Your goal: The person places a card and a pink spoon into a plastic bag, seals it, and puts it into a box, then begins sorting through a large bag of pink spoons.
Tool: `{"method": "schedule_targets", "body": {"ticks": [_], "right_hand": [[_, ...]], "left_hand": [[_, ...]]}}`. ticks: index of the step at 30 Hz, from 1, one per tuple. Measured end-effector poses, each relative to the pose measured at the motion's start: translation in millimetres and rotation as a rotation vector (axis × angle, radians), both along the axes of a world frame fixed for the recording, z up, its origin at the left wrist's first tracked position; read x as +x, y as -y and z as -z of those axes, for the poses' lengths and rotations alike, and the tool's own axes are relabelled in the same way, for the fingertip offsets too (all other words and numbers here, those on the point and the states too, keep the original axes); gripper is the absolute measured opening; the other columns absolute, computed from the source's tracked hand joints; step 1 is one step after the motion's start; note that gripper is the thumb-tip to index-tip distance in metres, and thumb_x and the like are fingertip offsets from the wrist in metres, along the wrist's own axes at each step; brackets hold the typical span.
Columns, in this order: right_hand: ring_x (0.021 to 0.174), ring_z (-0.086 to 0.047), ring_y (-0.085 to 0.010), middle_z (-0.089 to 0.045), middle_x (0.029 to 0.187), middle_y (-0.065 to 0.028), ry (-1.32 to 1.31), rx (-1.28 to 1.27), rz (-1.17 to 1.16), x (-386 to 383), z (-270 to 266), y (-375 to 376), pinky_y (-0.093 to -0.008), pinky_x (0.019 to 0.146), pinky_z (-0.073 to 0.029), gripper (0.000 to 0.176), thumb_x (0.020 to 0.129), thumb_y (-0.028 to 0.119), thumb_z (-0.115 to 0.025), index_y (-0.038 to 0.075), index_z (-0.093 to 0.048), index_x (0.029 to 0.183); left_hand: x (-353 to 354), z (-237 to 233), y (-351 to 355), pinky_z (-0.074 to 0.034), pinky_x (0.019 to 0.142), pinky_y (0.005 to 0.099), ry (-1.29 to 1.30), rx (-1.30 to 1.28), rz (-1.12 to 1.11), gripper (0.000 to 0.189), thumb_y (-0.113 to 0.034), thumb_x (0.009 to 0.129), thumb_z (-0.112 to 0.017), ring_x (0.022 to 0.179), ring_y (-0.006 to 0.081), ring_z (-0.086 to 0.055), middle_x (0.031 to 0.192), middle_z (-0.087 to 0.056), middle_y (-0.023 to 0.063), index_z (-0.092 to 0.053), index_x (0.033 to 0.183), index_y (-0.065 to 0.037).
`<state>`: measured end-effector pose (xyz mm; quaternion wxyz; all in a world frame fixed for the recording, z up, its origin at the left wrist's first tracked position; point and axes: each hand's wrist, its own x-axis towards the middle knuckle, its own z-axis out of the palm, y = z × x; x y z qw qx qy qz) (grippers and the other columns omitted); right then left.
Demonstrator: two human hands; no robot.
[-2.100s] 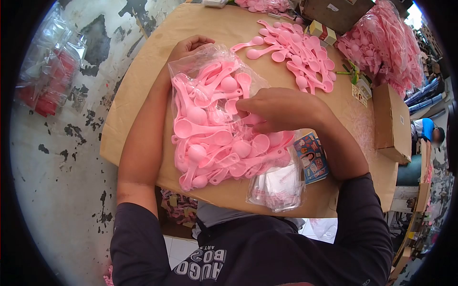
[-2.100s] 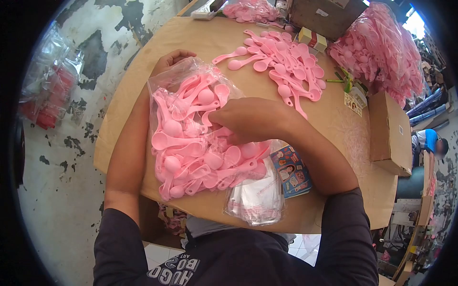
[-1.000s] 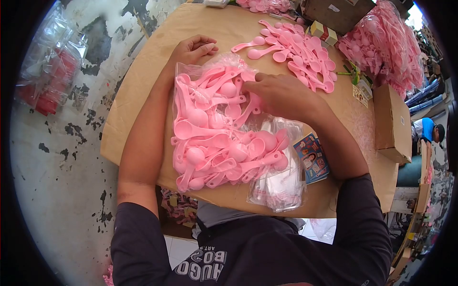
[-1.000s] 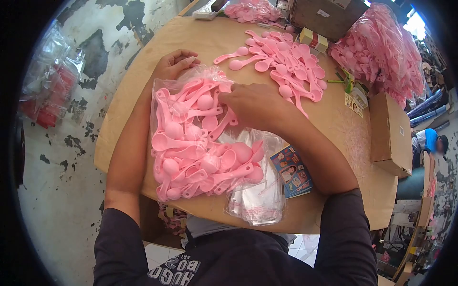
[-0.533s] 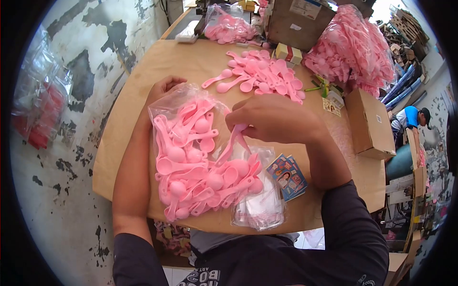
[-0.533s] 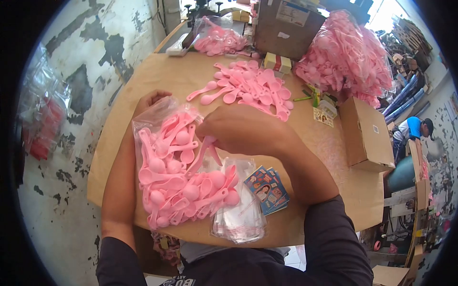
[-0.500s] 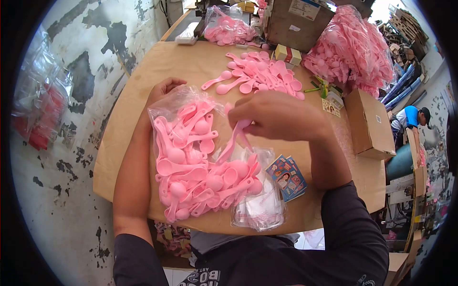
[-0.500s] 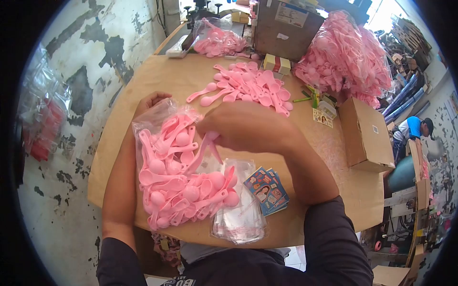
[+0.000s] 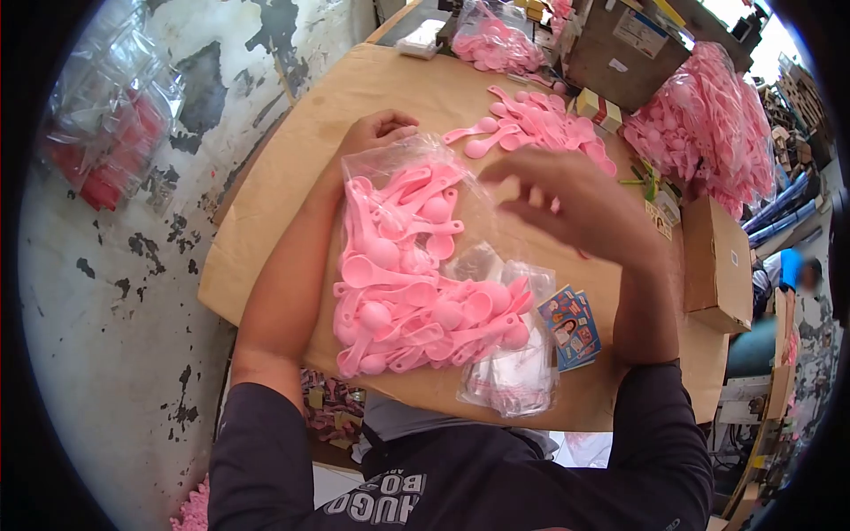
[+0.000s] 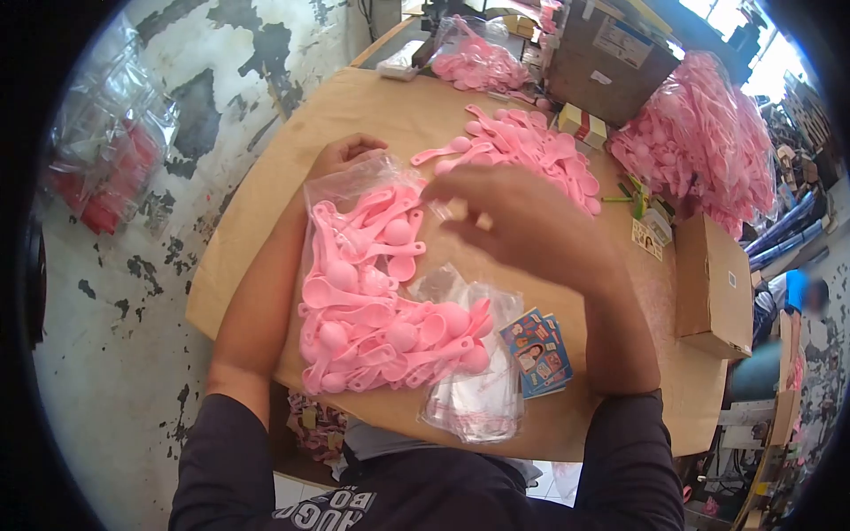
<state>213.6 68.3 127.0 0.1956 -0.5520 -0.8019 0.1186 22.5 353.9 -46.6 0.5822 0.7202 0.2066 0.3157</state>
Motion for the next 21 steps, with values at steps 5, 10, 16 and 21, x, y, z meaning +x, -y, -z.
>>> {"method": "schedule_targets", "body": {"ticks": [5,10,16,21], "right_hand": [[0.099,-0.070,-0.0276,-0.069,0.122,-0.0104,0.056,0.026,-0.102,-35,47,-37,-0.0399,0.082,-0.059,0.035,0.096,0.013,-0.072,0.006,-0.066,0.130],[0.125,-0.056,-0.0341,-0.055,0.140,-0.0171,0.346,0.266,-0.298,-43,85,-68,-0.0440,0.098,-0.053,0.049,0.081,0.010,-0.076,0.002,-0.061,0.127],[0.117,-0.059,-0.0318,-0.057,0.133,-0.0156,0.479,0.114,-0.168,-48,80,-48,-0.0438,0.090,-0.055,0.042,0.077,0.012,-0.079,0.004,-0.063,0.115],[0.098,-0.067,-0.0309,-0.068,0.111,-0.0104,0.156,-0.148,-0.038,-37,40,-32,-0.0408,0.081,-0.055,0.020,0.088,0.011,-0.074,0.006,-0.066,0.106]], "left_hand": [[-3,-11,8,-0.058,0.086,0.0285,-0.009,-0.001,-0.010,0.030,-0.018,0.101,-0.072,0.098,0.0140,-0.072,0.107,-0.076,0.0109,-0.069,0.122,0.003],[-2,-6,8,-0.059,0.088,0.0294,-0.022,0.016,-0.040,0.031,-0.018,0.102,-0.071,0.101,0.0159,-0.073,0.109,-0.076,0.0129,-0.068,0.123,0.004],[-3,-4,10,-0.058,0.085,0.0276,0.010,0.010,-0.035,0.030,-0.017,0.101,-0.071,0.098,0.0137,-0.073,0.108,-0.077,0.0115,-0.069,0.122,0.004],[-1,-5,13,-0.053,0.073,0.0262,0.050,0.048,-0.088,0.027,-0.021,0.097,-0.073,0.079,0.0087,-0.064,0.088,-0.073,0.0040,-0.073,0.111,0.002]]}}
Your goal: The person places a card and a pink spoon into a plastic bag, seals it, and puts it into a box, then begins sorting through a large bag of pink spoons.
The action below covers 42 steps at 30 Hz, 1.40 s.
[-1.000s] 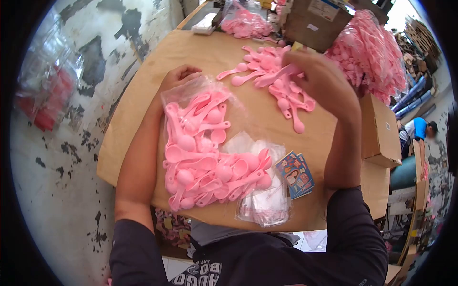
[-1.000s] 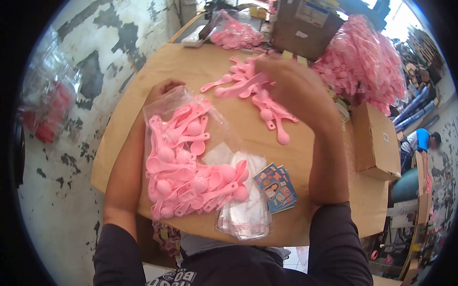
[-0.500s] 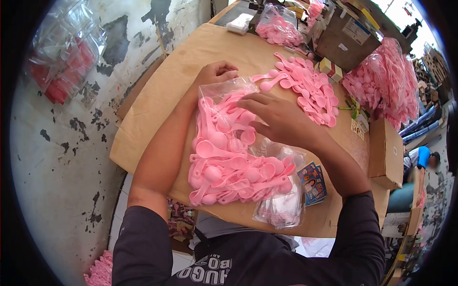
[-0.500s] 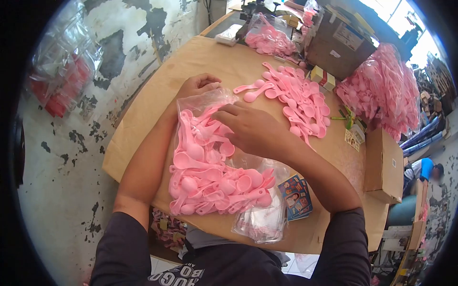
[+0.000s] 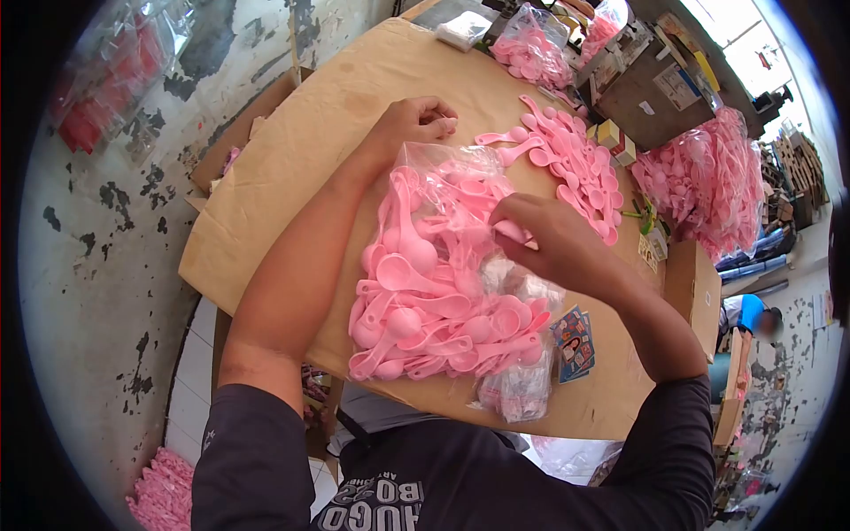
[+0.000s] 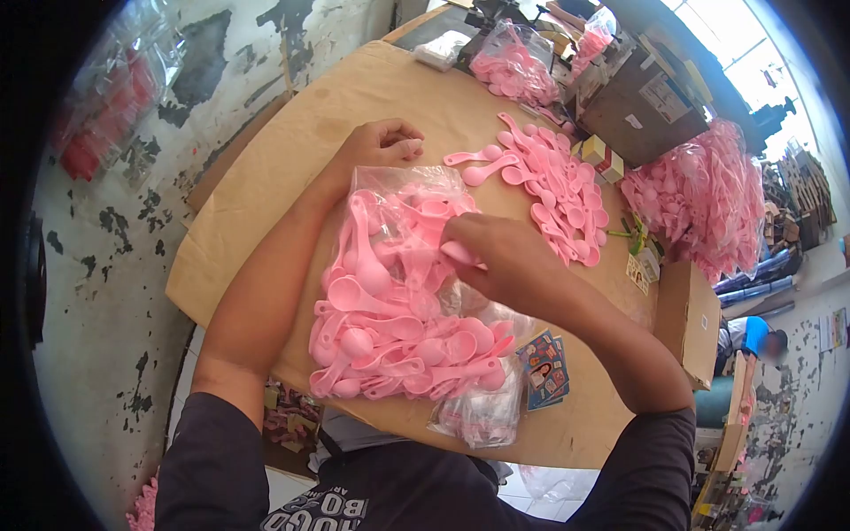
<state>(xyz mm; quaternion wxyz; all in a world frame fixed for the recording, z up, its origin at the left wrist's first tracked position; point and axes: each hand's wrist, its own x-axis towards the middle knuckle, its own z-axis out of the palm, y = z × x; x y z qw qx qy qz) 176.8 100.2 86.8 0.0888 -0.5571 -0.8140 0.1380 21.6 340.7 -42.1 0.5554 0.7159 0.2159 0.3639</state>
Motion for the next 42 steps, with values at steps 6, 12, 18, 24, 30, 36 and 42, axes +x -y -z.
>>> {"method": "schedule_targets", "body": {"ticks": [6,12,18,24,30,36,42], "right_hand": [[0.083,-0.068,-0.0091,-0.071,0.096,-0.0042,-0.653,-0.328,0.289,19,-14,13,-0.0271,0.073,-0.054,0.015,0.100,0.012,-0.068,0.000,-0.063,0.107],[0.082,-0.065,-0.0078,-0.072,0.102,-0.0054,-0.914,-0.224,0.482,83,-36,24,-0.0240,0.070,-0.052,0.015,0.100,0.010,-0.065,0.001,-0.064,0.112],[0.098,-0.068,-0.0198,-0.071,0.114,-0.0094,0.244,0.418,0.468,93,-37,12,-0.0327,0.084,-0.055,0.027,0.097,0.006,-0.066,0.004,-0.065,0.124],[0.120,-0.063,-0.0313,-0.066,0.133,-0.0119,0.010,0.177,-0.015,-6,3,-13,-0.0420,0.098,-0.052,0.041,0.088,0.001,-0.070,0.008,-0.065,0.129],[0.115,-0.062,-0.0254,-0.066,0.123,-0.0087,0.436,0.206,-0.248,-11,28,-38,-0.0397,0.093,-0.053,0.035,0.086,0.010,-0.066,0.012,-0.068,0.121],[0.104,-0.067,-0.0240,-0.071,0.110,-0.0069,-0.023,0.048,-0.168,14,-16,-9,-0.0376,0.088,-0.054,0.024,0.089,0.003,-0.071,0.007,-0.071,0.113],[0.091,-0.062,-0.0075,-0.070,0.102,-0.0024,-0.641,-0.082,0.288,58,-31,23,-0.0258,0.081,-0.051,0.016,0.103,0.009,-0.068,-0.002,-0.069,0.116]], "left_hand": [[-2,-3,-4,-0.057,0.082,0.0262,-0.072,0.001,0.024,0.029,-0.019,0.101,-0.071,0.091,0.0115,-0.071,0.103,-0.077,0.0106,-0.070,0.120,0.004],[-1,3,-10,-0.058,0.082,0.0264,-0.062,0.011,0.044,0.030,-0.020,0.100,-0.072,0.090,0.0123,-0.071,0.104,-0.077,0.0113,-0.070,0.120,0.003],[4,7,-14,-0.058,0.084,0.0266,-0.061,-0.011,0.028,0.030,-0.020,0.100,-0.072,0.091,0.0117,-0.071,0.103,-0.077,0.0109,-0.070,0.119,0.003],[-2,1,-8,-0.058,0.084,0.0264,-0.062,-0.001,0.035,0.030,-0.020,0.100,-0.072,0.092,0.0116,-0.071,0.104,-0.077,0.0093,-0.070,0.120,0.003],[-2,2,-6,-0.055,0.080,0.0264,0.020,-0.030,0.035,0.029,-0.021,0.097,-0.072,0.084,0.0107,-0.068,0.094,-0.076,0.0070,-0.072,0.111,0.004],[-4,1,-7,-0.055,0.081,0.0246,-0.039,-0.005,0.041,0.027,-0.020,0.100,-0.071,0.090,0.0095,-0.069,0.102,-0.076,0.0059,-0.072,0.116,0.001],[1,3,-5,-0.055,0.079,0.0265,-0.001,0.012,0.003,0.029,-0.022,0.096,-0.071,0.082,0.0117,-0.069,0.093,-0.076,0.0074,-0.073,0.110,0.003]]}}
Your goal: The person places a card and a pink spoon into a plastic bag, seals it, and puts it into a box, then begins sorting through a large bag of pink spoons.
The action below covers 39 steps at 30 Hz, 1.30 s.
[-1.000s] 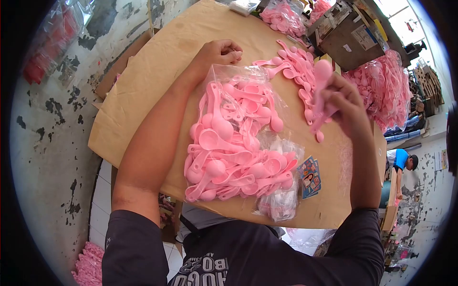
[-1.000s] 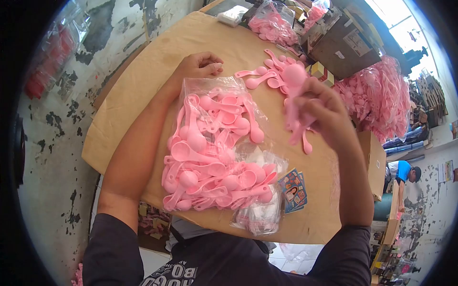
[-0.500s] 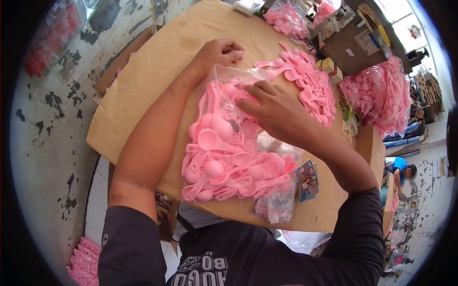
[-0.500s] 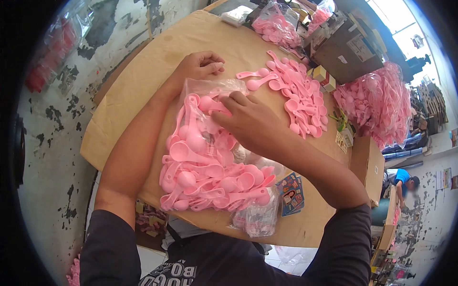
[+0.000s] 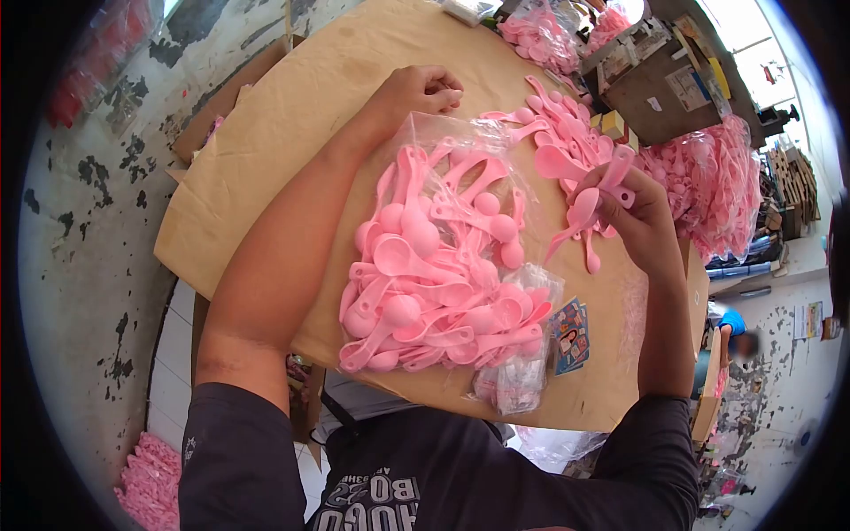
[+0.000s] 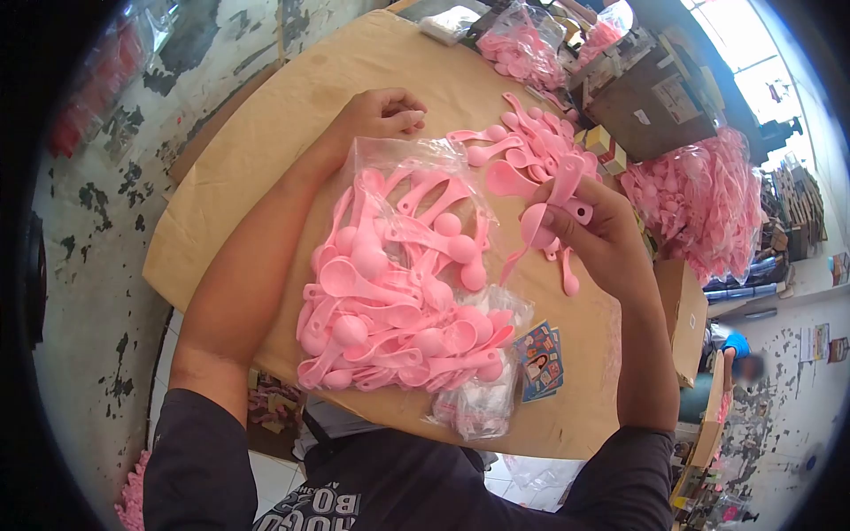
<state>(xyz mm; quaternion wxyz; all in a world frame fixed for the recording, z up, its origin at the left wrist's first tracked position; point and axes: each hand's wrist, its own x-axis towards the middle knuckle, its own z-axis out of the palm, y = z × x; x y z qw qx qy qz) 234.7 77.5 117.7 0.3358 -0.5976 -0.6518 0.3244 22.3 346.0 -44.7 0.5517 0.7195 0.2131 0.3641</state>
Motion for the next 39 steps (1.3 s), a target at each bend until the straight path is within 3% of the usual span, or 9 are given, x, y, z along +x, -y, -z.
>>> {"method": "schedule_targets", "body": {"ticks": [17,19,23,25,29,31,33,35,39], "right_hand": [[0.077,-0.060,-0.0035,-0.070,0.090,0.0011,0.225,-0.094,0.341,94,-19,-1,-0.0234,0.066,-0.047,0.021,0.101,0.018,-0.071,0.000,-0.073,0.113],[0.074,-0.060,-0.0060,-0.071,0.087,-0.0018,0.711,0.079,0.316,111,-7,-5,-0.0264,0.066,-0.047,0.023,0.098,0.019,-0.074,0.000,-0.073,0.110],[0.073,-0.059,-0.0092,-0.070,0.085,-0.0043,0.602,-0.039,0.450,129,-2,-12,-0.0291,0.067,-0.048,0.024,0.096,0.020,-0.076,0.000,-0.074,0.109],[0.073,-0.059,-0.0107,-0.069,0.081,-0.0034,0.555,0.181,0.474,121,0,-10,-0.0305,0.067,-0.047,0.023,0.096,0.021,-0.076,0.001,-0.074,0.109],[0.079,-0.059,-0.0076,-0.066,0.085,-0.0013,0.558,0.163,0.504,49,-18,-5,-0.0267,0.069,-0.047,0.020,0.102,0.022,-0.071,0.002,-0.074,0.104],[0.077,-0.058,-0.0119,-0.061,0.080,-0.0038,0.921,0.457,0.209,27,-15,-5,-0.0297,0.069,-0.045,0.022,0.104,0.021,-0.068,0.001,-0.072,0.097],[0.074,-0.056,-0.0180,-0.054,0.077,-0.0079,0.891,0.590,0.151,-8,-6,-8,-0.0344,0.069,-0.044,0.021,0.104,0.020,-0.066,0.001,-0.069,0.097],[0.073,-0.057,-0.0253,-0.052,0.075,-0.0122,0.451,0.011,0.094,-37,-2,-6,-0.0391,0.070,-0.046,0.023,0.103,0.023,-0.066,0.001,-0.064,0.100],[0.084,-0.069,-0.0379,-0.070,0.088,-0.0182,0.768,0.101,-0.166,-56,31,-19,-0.0474,0.072,-0.051,0.023,0.103,0.028,-0.065,0.005,-0.058,0.102]], "left_hand": [[1,2,-7,-0.057,0.083,0.0265,-0.082,0.010,0.007,0.027,-0.018,0.101,-0.068,0.091,0.0120,-0.071,0.102,-0.077,0.0091,-0.071,0.119,0.002],[1,3,-6,-0.058,0.083,0.0263,-0.046,0.023,0.006,0.027,-0.020,0.100,-0.069,0.089,0.0123,-0.073,0.099,-0.077,0.0083,-0.072,0.116,0.002],[1,0,-6,-0.058,0.084,0.0272,-0.063,0.007,-0.001,0.026,-0.019,0.100,-0.068,0.089,0.0126,-0.073,0.100,-0.077,0.0087,-0.071,0.115,0.003],[1,3,-6,-0.058,0.084,0.0274,-0.061,-0.002,0.002,0.026,-0.018,0.100,-0.068,0.090,0.0127,-0.073,0.100,-0.077,0.0089,-0.071,0.115,0.003],[1,3,-7,-0.058,0.084,0.0275,-0.060,0.011,0.013,0.026,-0.018,0.100,-0.068,0.090,0.0129,-0.072,0.100,-0.077,0.0095,-0.071,0.115,0.003],[1,2,-7,-0.058,0.084,0.0276,-0.059,0.030,0.011,0.026,-0.018,0.100,-0.068,0.089,0.0130,-0.072,0.100,-0.077,0.0095,-0.071,0.115,0.003],[1,1,-6,-0.058,0.084,0.0277,-0.066,0.028,0.000,0.027,-0.018,0.100,-0.068,0.089,0.0134,-0.072,0.100,-0.077,0.0097,-0.071,0.115,0.004],[2,1,-6,-0.058,0.084,0.0278,-0.060,0.019,0.006,0.027,-0.018,0.100,-0.068,0.089,0.0134,-0.072,0.100,-0.077,0.0096,-0.071,0.115,0.004],[0,-1,-3,-0.057,0.083,0.0277,-0.068,0.011,-0.001,0.028,-0.018,0.100,-0.068,0.088,0.0132,-0.072,0.100,-0.077,0.0091,-0.071,0.115,0.004]]}}
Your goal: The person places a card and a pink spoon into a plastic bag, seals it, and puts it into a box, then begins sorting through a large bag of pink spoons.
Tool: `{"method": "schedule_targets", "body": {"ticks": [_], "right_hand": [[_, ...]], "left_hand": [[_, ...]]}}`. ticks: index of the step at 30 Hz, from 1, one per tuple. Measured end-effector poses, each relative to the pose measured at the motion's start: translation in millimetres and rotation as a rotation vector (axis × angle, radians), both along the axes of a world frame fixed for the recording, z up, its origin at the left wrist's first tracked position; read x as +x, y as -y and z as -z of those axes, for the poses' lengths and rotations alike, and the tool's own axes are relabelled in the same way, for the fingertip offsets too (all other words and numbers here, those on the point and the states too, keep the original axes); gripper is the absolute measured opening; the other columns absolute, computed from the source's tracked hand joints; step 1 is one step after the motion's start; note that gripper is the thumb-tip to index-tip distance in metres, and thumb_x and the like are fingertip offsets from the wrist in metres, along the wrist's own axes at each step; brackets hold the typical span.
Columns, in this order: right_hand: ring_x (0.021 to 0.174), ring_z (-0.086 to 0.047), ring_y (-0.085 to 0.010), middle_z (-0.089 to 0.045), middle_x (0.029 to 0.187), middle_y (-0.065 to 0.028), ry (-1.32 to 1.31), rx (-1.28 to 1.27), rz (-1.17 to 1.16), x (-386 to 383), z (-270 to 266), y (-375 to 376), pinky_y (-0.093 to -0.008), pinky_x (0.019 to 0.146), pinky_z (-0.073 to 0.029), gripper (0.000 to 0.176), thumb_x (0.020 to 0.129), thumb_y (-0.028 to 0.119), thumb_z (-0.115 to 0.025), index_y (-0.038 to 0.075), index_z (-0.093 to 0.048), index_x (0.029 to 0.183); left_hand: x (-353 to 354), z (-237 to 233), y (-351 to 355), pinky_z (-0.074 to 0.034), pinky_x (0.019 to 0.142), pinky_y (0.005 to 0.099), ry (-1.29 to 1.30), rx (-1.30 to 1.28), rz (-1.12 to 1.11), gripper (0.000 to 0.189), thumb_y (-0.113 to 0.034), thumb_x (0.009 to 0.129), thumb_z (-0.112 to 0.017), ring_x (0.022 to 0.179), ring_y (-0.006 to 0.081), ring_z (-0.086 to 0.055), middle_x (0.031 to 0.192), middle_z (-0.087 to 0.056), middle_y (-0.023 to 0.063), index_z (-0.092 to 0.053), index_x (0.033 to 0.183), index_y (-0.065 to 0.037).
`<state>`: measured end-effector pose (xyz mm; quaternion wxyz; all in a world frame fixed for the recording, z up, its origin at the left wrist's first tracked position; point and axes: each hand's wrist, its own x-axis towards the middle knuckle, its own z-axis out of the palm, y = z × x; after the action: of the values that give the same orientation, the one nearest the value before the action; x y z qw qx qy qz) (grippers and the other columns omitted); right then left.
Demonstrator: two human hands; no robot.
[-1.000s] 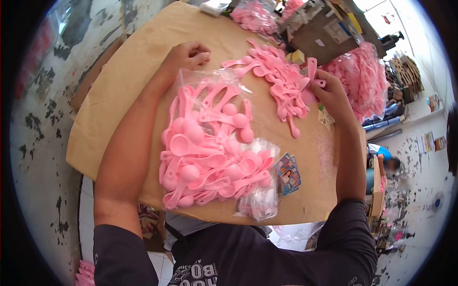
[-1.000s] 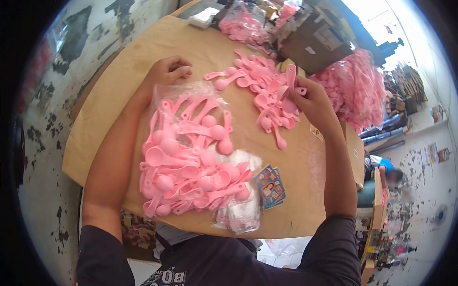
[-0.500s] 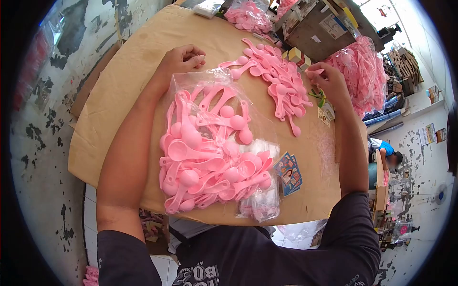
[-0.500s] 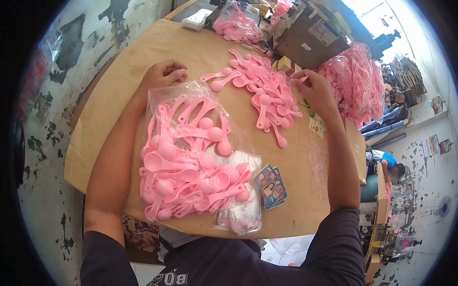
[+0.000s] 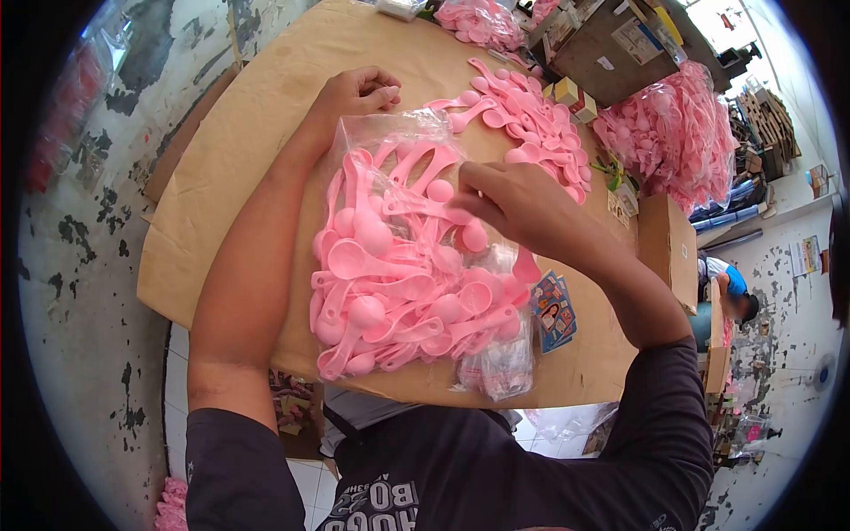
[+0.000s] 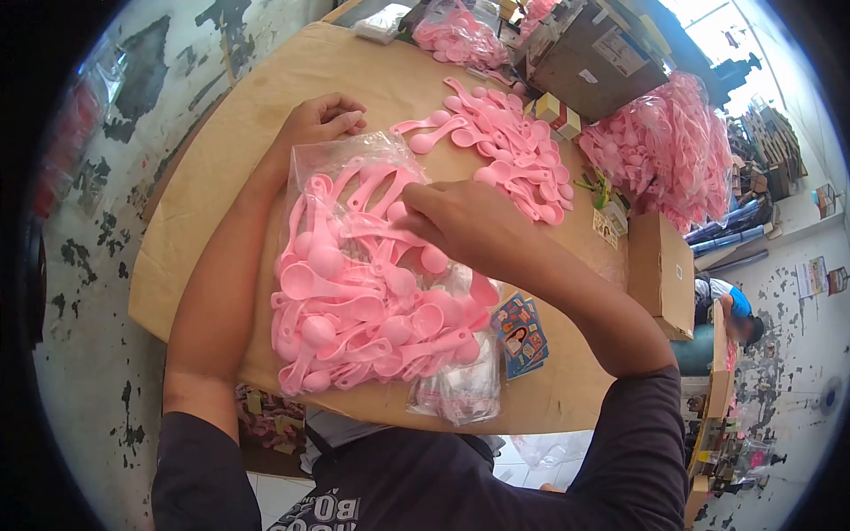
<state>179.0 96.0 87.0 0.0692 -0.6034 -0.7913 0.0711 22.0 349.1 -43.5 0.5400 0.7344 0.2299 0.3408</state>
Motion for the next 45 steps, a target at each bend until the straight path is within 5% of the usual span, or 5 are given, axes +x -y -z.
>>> {"method": "schedule_targets", "body": {"ticks": [20,29,34,41,45], "right_hand": [[0.064,-0.060,-0.0183,-0.060,0.069,-0.0081,-0.149,-0.314,0.223,23,-43,-6,-0.0369,0.061,-0.046,0.028,0.085,0.024,-0.083,0.004,-0.073,0.102],[0.063,-0.062,-0.0229,-0.062,0.070,-0.0106,0.187,0.235,0.467,66,-64,12,-0.0371,0.061,-0.048,0.029,0.087,0.024,-0.083,0.008,-0.073,0.110],[0.072,-0.068,-0.0274,-0.070,0.082,-0.0096,0.167,-0.033,-0.173,30,-22,4,-0.0402,0.064,-0.050,0.030,0.087,0.019,-0.079,0.013,-0.071,0.116],[0.075,-0.068,-0.0294,-0.073,0.092,-0.0068,0.518,-0.251,-0.159,25,9,-9,-0.0430,0.068,-0.050,0.033,0.091,0.017,-0.073,0.017,-0.067,0.123],[0.076,-0.069,-0.0286,-0.074,0.092,-0.0065,0.139,-0.258,-0.269,20,-13,-3,-0.0419,0.068,-0.051,0.029,0.095,0.021,-0.070,0.018,-0.068,0.124]], "left_hand": [[0,-2,2,-0.056,0.083,0.0270,0.000,0.016,-0.012,0.029,-0.019,0.097,-0.068,0.089,0.0119,-0.071,0.097,-0.077,0.0077,-0.072,0.115,0.003],[1,2,-3,-0.056,0.082,0.0276,0.022,0.024,0.002,0.030,-0.019,0.098,-0.068,0.089,0.0117,-0.070,0.097,-0.077,0.0080,-0.072,0.117,0.003],[2,1,-1,-0.056,0.084,0.0279,-0.015,0.018,-0.002,0.028,-0.018,0.100,-0.068,0.090,0.0125,-0.071,0.100,-0.077,0.0086,-0.071,0.118,0.003],[0,1,0,-0.056,0.086,0.0277,0.009,0.011,0.003,0.029,-0.019,0.101,-0.067,0.093,0.0123,-0.071,0.102,-0.077,0.0097,-0.070,0.119,0.004],[-1,1,-1,-0.056,0.086,0.0275,-0.004,-0.006,0.008,0.029,-0.019,0.100,-0.067,0.093,0.0121,-0.072,0.103,-0.077,0.0096,-0.071,0.119,0.003]]}}
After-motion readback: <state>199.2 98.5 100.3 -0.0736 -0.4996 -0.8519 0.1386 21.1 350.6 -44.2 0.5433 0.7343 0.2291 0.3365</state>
